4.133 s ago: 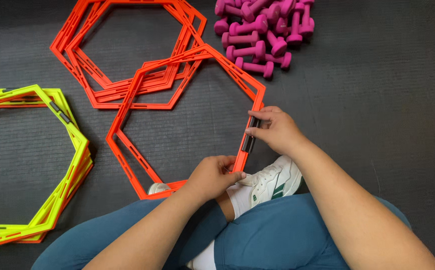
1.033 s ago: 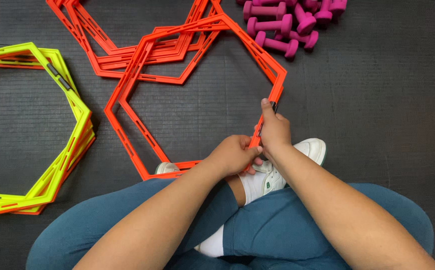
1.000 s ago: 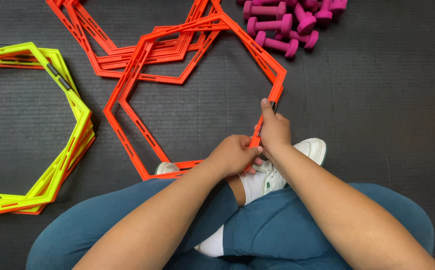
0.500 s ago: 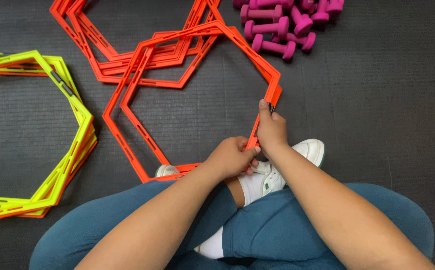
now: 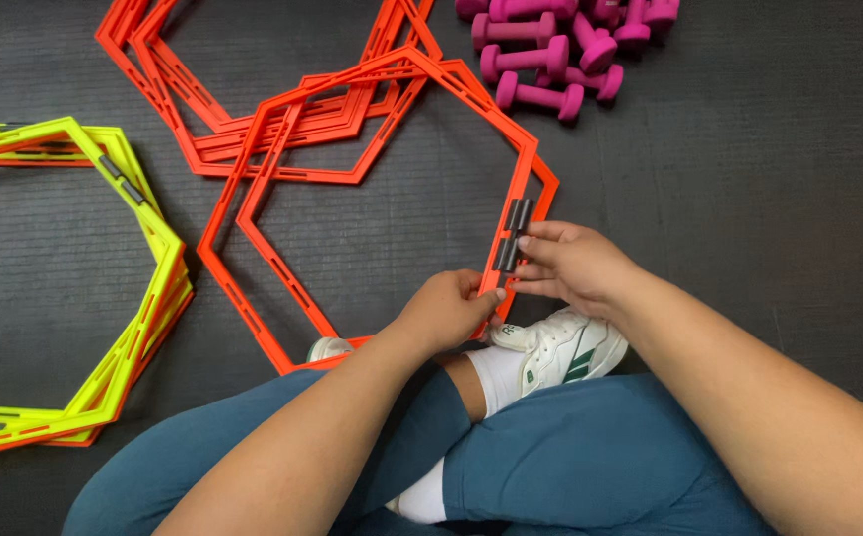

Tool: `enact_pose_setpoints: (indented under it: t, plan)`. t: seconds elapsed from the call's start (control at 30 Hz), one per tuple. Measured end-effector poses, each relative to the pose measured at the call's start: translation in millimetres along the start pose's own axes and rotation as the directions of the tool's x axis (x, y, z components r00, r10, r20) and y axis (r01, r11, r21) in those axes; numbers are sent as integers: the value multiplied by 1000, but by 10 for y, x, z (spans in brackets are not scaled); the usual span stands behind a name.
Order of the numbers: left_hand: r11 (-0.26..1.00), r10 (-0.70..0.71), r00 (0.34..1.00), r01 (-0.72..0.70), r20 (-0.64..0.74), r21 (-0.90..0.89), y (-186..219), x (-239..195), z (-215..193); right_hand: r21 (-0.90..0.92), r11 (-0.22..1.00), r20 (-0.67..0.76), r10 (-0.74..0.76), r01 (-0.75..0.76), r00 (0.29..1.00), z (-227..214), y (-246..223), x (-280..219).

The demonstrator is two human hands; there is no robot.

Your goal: The person sits on the floor and assembles hexagonal frames by connecting orange and yellow pieces with black plastic clips. They attach the clips to the frame edges and join the pieces together, stacking completed frames as they work.

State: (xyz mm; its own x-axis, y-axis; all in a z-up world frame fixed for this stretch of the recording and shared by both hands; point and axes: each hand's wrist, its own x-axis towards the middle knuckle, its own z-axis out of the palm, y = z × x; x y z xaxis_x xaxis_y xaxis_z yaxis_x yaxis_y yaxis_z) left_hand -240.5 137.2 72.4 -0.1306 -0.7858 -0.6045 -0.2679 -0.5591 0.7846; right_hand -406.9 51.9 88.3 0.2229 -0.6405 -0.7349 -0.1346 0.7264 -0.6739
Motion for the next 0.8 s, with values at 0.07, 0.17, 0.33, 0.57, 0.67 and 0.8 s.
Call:
enact_pose_setpoints:
  t: [0.07,0.17,0.33,0.57,0.67,0.8]
  plan:
    - [1000,-9,1000,9,-2,14,-2,13,-8,32,999,-2,-18,18,1000,-90,113,125]
    - [999,-6,1000,7,-26,44,-102,120,8,73,996,32,-62,59,998,-148,198,328]
    - [998,2,999,2,-52,65,-255,240,46,42,996,92,-82,78,992,-191,160,494]
    - [995,-13,999,10,-33,-102,-206,144,46,-13,988,65,-156,157,986,-32,135,458]
    - [995,20,999,-24,-45,-100,-181,156,39,9,970,65,-241,241,968,-19,195,548]
    - [995,94,985,-88,-142,43,-49,43,-60,134,915,81,-392,380,917,152,-12,271]
